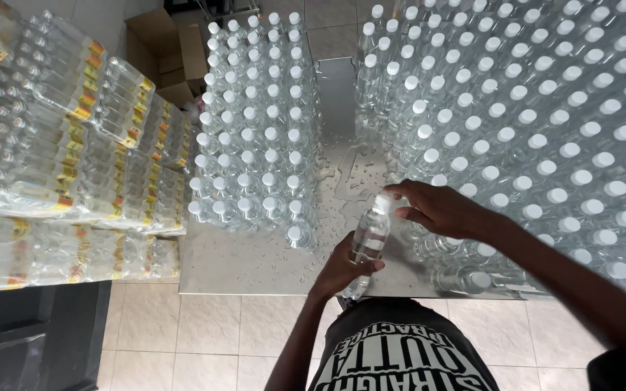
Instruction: Manually tightening caps on plastic water bottles and organizing them on a metal table in a production facility.
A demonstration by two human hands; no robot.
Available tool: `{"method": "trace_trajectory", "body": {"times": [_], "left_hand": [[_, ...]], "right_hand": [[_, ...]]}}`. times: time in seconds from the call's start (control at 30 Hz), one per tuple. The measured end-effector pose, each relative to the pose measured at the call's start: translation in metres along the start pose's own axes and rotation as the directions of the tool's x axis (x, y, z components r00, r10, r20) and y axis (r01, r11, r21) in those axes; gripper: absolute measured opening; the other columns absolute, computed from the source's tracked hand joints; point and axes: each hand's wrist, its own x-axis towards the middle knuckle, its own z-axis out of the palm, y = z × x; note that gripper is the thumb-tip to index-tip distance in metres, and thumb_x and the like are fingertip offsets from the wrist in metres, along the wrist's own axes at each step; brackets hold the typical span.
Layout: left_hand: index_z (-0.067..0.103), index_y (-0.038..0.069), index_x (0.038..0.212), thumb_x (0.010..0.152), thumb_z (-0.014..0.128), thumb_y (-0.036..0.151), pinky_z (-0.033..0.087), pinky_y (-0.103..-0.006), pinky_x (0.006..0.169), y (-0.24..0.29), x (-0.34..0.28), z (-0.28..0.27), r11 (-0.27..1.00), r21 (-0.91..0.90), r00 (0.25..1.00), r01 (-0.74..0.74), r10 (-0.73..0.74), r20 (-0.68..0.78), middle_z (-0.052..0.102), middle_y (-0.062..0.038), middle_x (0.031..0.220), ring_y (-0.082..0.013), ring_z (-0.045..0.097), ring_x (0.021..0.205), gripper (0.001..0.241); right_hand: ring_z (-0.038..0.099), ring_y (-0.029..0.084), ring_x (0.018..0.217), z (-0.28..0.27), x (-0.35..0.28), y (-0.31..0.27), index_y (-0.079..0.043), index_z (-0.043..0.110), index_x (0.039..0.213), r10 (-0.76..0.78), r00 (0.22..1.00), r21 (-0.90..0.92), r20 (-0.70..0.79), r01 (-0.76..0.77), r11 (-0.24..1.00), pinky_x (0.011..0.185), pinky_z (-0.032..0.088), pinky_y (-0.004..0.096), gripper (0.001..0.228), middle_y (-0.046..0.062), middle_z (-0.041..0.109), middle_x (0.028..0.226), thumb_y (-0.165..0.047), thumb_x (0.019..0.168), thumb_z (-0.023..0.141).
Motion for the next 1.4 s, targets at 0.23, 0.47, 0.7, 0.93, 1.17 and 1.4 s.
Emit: {"method": "trace_trajectory", "body": {"times": [0.23,0.47,0.7,0.93,1.17,1.4], "left_hand": [[0.058,-0.002,0.147,0.081,0.096,0.015,0.063,-0.0478,0.099,0.044,-0.031,0.003,0.995,0.044,0.935,-0.093,0.073,0.347,0.073,-0.027,0.118,-0.0303,0.069,0.114,0.078],[0.055,0.009,0.152,0.082,0.092,0.039,0.058,-0.0618,0.094,0.061,-0.043,-0.004,0.848,0.491,0.973,-0.200,0.111,0.205,0.074,-0.027,0.126,-0.0482,0.073,0.117,0.085],[0.048,0.020,0.161,0.077,0.085,0.057,0.061,-0.0509,0.095,0.072,-0.044,-0.001,0.681,0.729,0.994,-0.064,-0.022,0.108,0.073,-0.015,0.138,-0.0388,0.074,0.120,0.099],[0.047,0.014,0.161,0.071,0.079,0.060,0.058,-0.0556,0.108,0.067,-0.042,-0.011,0.787,0.617,0.897,-0.029,-0.252,0.364,0.078,-0.010,0.135,-0.0350,0.078,0.119,0.106],[0.053,0.017,0.155,0.072,0.077,0.063,0.062,-0.0397,0.088,0.064,-0.050,-0.002,0.757,0.649,0.951,-0.070,-0.147,0.273,0.078,-0.009,0.133,-0.0301,0.078,0.110,0.098],[0.048,0.006,0.160,0.079,0.087,0.042,0.068,-0.0474,0.099,0.008,-0.037,-0.029,0.973,0.183,0.752,-0.138,-0.017,0.659,0.075,-0.018,0.135,-0.0351,0.077,0.118,0.096]], "right_hand": [[0.071,0.034,0.101,0.007,-0.018,0.044,-0.015,0.062,0.133,-0.495,0.856,-0.429,0.147,0.506,0.748,0.083,0.062,0.047,0.051,0.011,0.065,0.120,-0.060,0.109,0.053],[0.038,0.022,0.027,0.045,-0.010,0.033,-0.011,0.049,0.045,0.211,0.969,0.425,0.130,-0.247,0.871,0.034,0.035,0.038,0.079,0.008,0.044,0.035,-0.049,0.113,0.043],[0.074,0.032,0.075,0.020,-0.044,0.020,-0.008,0.063,0.135,0.052,0.995,-0.034,0.091,-0.049,0.998,0.064,0.058,0.049,0.059,0.016,0.072,0.089,-0.056,0.105,0.045],[0.071,0.030,0.106,0.063,-0.049,0.069,-0.011,0.053,0.143,-0.339,0.874,-0.495,0.347,0.478,0.726,0.090,0.062,0.049,0.062,0.015,0.071,0.126,-0.063,0.114,0.035],[0.043,0.020,0.033,0.049,-0.056,-0.033,-0.004,0.049,0.044,0.468,0.861,0.333,0.202,-0.509,0.794,0.062,0.055,0.039,0.087,0.008,0.049,0.036,-0.056,0.112,0.034],[0.075,0.023,0.095,0.040,-0.067,-0.001,-0.023,0.060,0.131,-0.313,0.944,-0.363,0.110,0.331,0.871,0.080,0.059,0.043,0.051,0.001,0.076,0.106,-0.064,0.102,0.056]]}}
